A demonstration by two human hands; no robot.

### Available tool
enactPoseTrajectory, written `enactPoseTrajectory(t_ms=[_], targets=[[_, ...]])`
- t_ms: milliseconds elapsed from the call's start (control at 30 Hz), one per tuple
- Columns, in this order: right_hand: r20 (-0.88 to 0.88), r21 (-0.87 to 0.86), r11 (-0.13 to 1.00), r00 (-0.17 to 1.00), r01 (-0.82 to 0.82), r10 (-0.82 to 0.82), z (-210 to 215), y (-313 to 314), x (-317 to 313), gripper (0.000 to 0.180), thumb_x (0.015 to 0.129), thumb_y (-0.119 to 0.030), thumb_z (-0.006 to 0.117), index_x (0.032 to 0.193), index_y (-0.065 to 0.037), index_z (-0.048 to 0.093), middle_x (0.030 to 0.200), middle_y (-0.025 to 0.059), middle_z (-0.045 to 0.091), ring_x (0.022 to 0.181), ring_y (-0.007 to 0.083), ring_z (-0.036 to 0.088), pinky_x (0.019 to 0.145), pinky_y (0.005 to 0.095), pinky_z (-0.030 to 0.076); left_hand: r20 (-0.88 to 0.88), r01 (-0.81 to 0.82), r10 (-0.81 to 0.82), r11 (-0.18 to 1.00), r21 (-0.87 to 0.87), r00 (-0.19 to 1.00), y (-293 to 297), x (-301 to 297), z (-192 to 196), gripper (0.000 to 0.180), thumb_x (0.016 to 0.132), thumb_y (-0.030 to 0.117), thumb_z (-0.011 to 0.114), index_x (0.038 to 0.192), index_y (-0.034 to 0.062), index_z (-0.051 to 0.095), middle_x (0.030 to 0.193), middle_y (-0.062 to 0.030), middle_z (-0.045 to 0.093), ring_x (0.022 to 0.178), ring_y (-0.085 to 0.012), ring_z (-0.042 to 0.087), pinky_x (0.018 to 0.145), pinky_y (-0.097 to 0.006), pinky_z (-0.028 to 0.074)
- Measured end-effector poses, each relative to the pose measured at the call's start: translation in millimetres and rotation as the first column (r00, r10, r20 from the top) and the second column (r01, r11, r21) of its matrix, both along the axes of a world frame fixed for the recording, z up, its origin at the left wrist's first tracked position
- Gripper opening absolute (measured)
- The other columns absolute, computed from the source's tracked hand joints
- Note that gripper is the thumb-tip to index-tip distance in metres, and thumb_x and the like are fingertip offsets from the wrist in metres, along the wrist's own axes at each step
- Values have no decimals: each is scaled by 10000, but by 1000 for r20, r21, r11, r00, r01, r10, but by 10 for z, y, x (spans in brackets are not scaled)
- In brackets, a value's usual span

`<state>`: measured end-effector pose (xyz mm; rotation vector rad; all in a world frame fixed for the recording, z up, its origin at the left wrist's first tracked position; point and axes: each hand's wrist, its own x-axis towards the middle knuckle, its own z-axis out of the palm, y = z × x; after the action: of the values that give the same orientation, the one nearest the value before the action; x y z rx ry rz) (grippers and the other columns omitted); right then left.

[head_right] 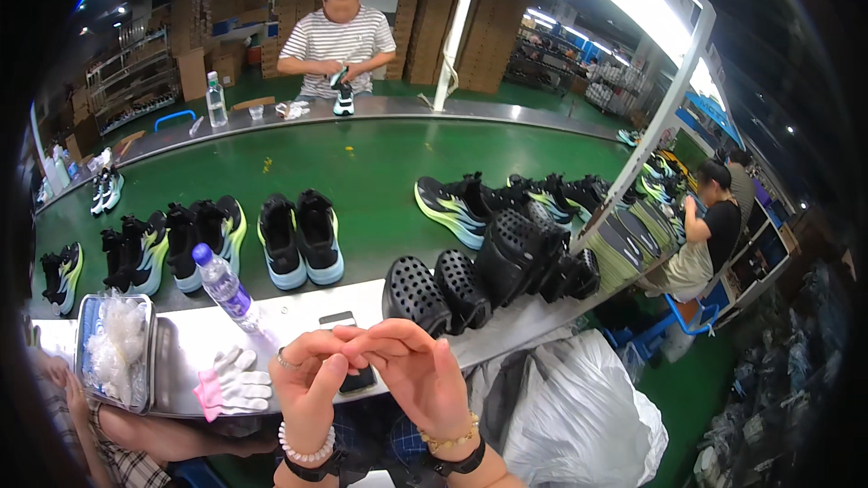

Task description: Inspect and organize shoes and shoe molds on a factory production line.

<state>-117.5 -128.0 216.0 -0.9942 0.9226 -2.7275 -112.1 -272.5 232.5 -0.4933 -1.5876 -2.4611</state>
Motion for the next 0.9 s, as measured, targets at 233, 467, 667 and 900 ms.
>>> enactPoseTrajectory(t_ms=[233, 467, 667, 900], targets=[[67, 137, 989, 995, 61, -71, -28, -16, 347, 1108, 841, -832, 112, 1486, 60, 237, 1566, 260, 148, 1421, 319, 271, 1157, 439, 157, -69, -21, 12, 991, -133, 998, 158, 171, -99, 77, 799, -29, 674, 870, -39, 646, 791, -89, 679, 685, -133, 621, 665, -248, 496], [-29, 256, 958, 991, 132, -129, 10, -66, 434, 1165, 809, -855, 68, 1480, 90, 194, 1557, 307, 61, 1473, 364, 71, 1178, 504, 53, -186, -126, 89, 972, -197, 979, 144, 231, -111, 116, 780, -42, 702, 876, -17, 641, 775, -88, 672, 655, -138, 609, 623, -244, 483], [-154, 336, 921, 976, 197, -152, -12, -136, 443, 1224, 770, -888, 64, 1447, 108, 283, 1546, 322, 100, 1469, 390, 56, 1170, 520, 36, -211, -207, 176, 969, -136, 961, 63, 252, -99, 147, 758, -59, 717, 865, -9, 631, 760, -93, 669, 650, -146, 616, 606, -245, 482], [-448, 541, 624, 821, 564, -354, -26, -80, 406, 1188, 775, -881, 78, 1404, 69, 414, 1488, 268, 342, 1458, 420, 104, 1159, 523, 79, -378, -362, 259, 902, -235, 889, -13, 226, -52, 212, 688, -80, 739, 851, 11, 637, 746, -92, 668, 637, -192, 636, 580, -261, 489]])
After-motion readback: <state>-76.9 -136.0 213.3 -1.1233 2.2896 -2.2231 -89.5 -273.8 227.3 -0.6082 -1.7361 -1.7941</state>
